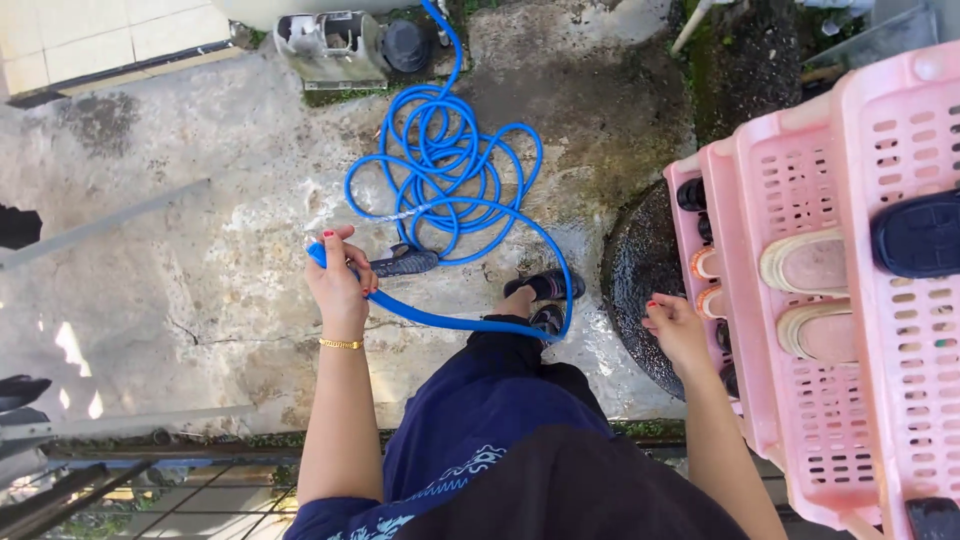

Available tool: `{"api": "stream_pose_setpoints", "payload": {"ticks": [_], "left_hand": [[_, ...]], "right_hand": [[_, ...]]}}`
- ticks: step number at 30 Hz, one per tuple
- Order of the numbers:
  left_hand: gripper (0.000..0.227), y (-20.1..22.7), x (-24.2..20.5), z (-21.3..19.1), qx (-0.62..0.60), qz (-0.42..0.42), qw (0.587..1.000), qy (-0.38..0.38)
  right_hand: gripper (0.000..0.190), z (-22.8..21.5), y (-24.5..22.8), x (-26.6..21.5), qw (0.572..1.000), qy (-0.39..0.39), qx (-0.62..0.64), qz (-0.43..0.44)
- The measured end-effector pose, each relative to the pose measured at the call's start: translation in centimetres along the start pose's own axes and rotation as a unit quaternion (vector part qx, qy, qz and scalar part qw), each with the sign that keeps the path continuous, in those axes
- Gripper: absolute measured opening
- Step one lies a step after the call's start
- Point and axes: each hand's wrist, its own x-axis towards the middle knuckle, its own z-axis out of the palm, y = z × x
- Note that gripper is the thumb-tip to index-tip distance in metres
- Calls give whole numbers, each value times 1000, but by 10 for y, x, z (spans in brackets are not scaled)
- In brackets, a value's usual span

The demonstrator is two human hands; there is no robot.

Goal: Washing and scrubbing various pairs of shoes and sandals using a brush and water hose on a plastic rack

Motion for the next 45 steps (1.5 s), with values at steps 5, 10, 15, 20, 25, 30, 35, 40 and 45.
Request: {"api": "stream_pose_setpoints", "payload": {"ticks": [5, 10, 15, 20, 25, 30, 35, 40, 45], "left_hand": [[37, -18, -13, -17, 12, -7, 1000, -6], [35, -55, -9, -57, 79, 4, 997, -10], [34, -129, 24, -151, 278, -39, 960, -21], [28, -166, 67, -228, 351, -59, 934, -32], [24, -264, 137, -338, 418, -118, 900, -44], [43, -321, 191, -383, 601, -248, 746, -146], [42, -384, 224, -416, 647, -274, 672, -232], [38, -409, 232, -428, 678, -283, 601, -315], [35, -392, 241, -415, 661, -308, 617, -296]], "right_hand": [[36, 61, -8, 21, 998, -58, -32, -5], [35, 115, -12, 13, 993, -92, -78, -10], [33, 174, 21, 22, 960, -101, -261, -8], [40, 306, 125, 93, 918, -153, -366, 13], [47, 479, 178, 135, 855, -238, -461, 10], [54, 628, 305, 227, 724, -316, -613, 1], [45, 717, 291, 238, 622, -347, -701, -30], [42, 747, 298, 243, 544, -349, -763, -17], [22, 716, 377, 270, 697, -339, -602, -189]]}}
